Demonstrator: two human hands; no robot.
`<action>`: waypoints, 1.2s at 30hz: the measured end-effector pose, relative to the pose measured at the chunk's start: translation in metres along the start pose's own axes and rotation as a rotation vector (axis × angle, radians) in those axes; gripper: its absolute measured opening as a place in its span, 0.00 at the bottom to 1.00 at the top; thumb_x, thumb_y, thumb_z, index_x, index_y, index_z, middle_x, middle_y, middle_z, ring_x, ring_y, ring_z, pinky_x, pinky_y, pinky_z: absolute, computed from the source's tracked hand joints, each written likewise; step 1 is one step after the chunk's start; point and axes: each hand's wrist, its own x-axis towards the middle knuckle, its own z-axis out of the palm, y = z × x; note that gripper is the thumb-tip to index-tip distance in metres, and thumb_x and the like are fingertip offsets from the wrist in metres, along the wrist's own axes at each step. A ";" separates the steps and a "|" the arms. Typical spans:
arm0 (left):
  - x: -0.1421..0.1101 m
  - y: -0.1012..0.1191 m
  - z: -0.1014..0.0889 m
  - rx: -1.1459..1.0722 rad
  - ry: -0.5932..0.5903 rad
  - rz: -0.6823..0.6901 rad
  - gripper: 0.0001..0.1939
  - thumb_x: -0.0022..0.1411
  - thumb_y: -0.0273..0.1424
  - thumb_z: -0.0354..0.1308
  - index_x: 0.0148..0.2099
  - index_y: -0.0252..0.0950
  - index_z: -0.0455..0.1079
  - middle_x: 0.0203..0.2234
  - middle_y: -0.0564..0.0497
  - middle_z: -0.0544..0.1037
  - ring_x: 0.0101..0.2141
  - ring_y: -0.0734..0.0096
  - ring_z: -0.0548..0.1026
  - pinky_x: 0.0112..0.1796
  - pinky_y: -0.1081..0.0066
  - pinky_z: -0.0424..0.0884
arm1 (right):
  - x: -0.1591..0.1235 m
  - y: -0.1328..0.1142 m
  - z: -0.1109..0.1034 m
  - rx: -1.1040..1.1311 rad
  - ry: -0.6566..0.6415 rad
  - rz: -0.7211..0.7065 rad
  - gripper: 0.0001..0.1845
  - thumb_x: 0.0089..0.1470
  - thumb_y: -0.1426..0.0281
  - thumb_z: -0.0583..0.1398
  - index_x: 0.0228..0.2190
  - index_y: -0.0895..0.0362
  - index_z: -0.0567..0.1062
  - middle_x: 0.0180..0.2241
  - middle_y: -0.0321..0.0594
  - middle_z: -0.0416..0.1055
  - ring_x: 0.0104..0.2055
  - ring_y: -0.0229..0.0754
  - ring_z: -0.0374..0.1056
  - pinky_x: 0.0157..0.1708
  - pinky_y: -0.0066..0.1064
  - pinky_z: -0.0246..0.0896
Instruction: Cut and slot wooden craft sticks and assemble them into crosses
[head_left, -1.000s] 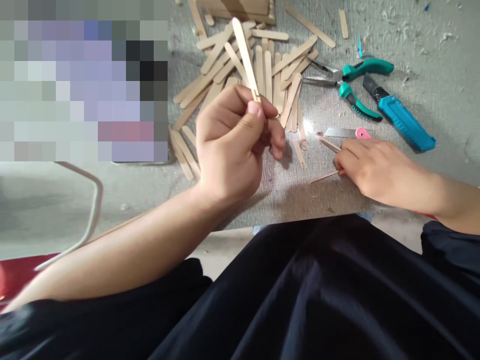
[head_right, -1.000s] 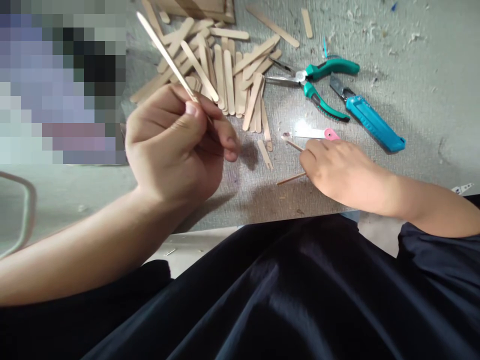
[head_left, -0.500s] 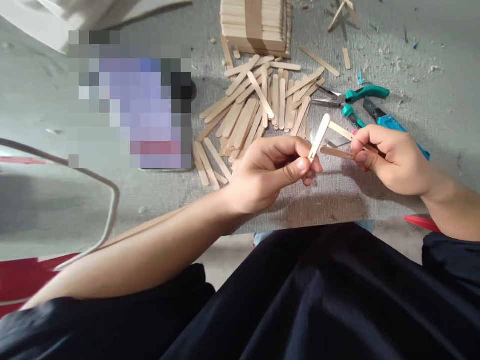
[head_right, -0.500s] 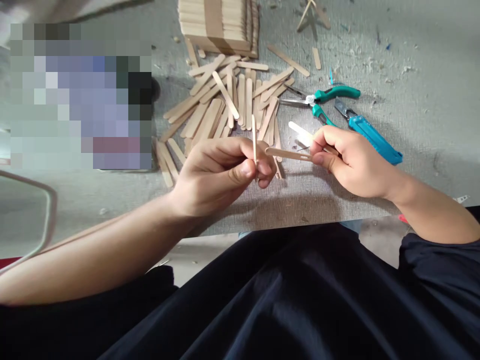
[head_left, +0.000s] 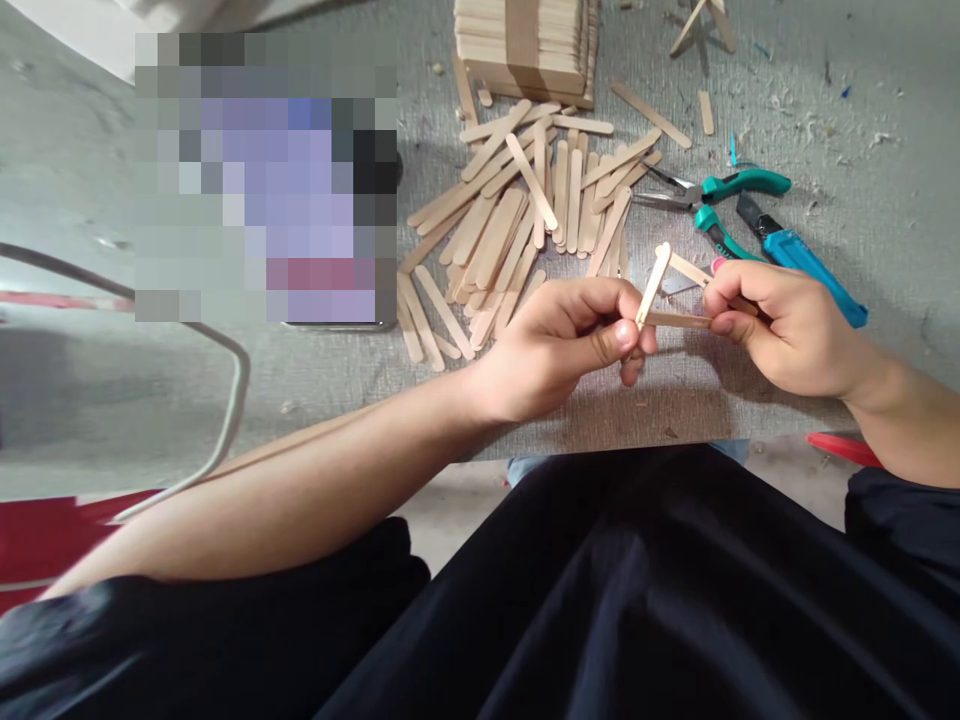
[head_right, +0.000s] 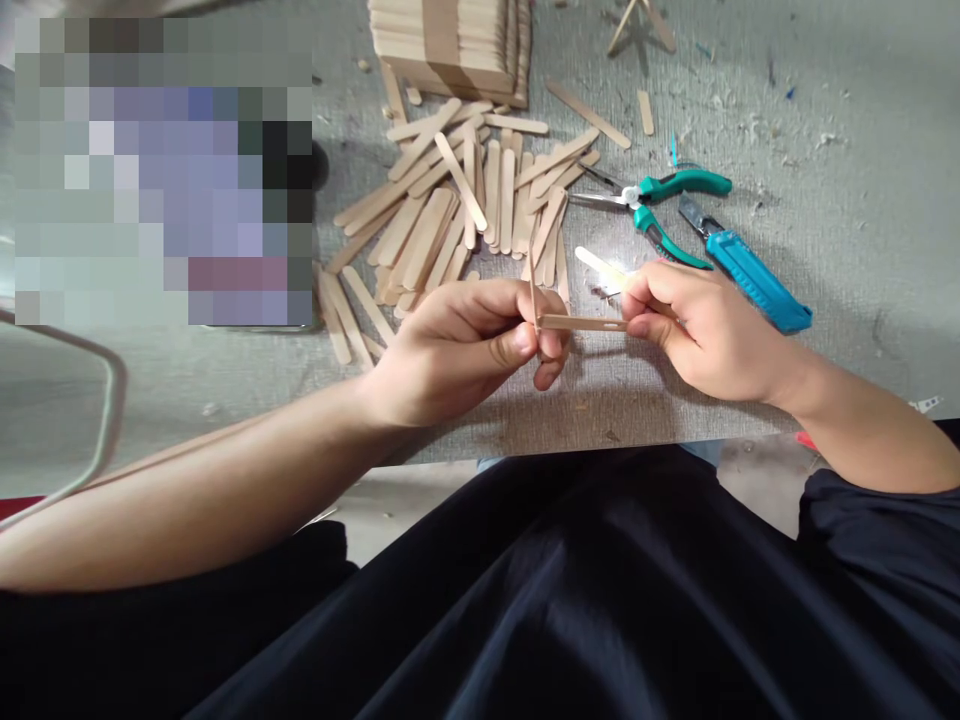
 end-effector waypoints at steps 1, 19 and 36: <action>0.000 0.000 0.001 0.003 -0.005 -0.019 0.22 0.68 0.47 0.77 0.35 0.34 0.78 0.26 0.51 0.78 0.24 0.74 0.76 0.30 0.72 0.79 | 0.000 -0.001 0.000 -0.025 0.008 -0.031 0.07 0.72 0.69 0.61 0.37 0.51 0.73 0.35 0.34 0.76 0.32 0.39 0.67 0.43 0.38 0.72; 0.002 -0.002 0.009 0.120 0.045 -0.023 0.22 0.65 0.45 0.80 0.42 0.37 0.73 0.26 0.53 0.81 0.25 0.74 0.81 0.29 0.75 0.80 | 0.002 -0.007 0.015 0.058 0.063 0.083 0.03 0.69 0.70 0.65 0.38 0.52 0.78 0.31 0.31 0.73 0.30 0.37 0.63 0.33 0.35 0.59; 0.000 -0.002 0.012 0.090 0.079 0.028 0.13 0.65 0.33 0.79 0.45 0.36 0.80 0.30 0.51 0.84 0.25 0.69 0.84 0.28 0.71 0.84 | 0.000 -0.008 0.022 0.104 0.153 0.030 0.04 0.70 0.69 0.65 0.39 0.48 0.78 0.37 0.36 0.79 0.34 0.42 0.70 0.36 0.41 0.67</action>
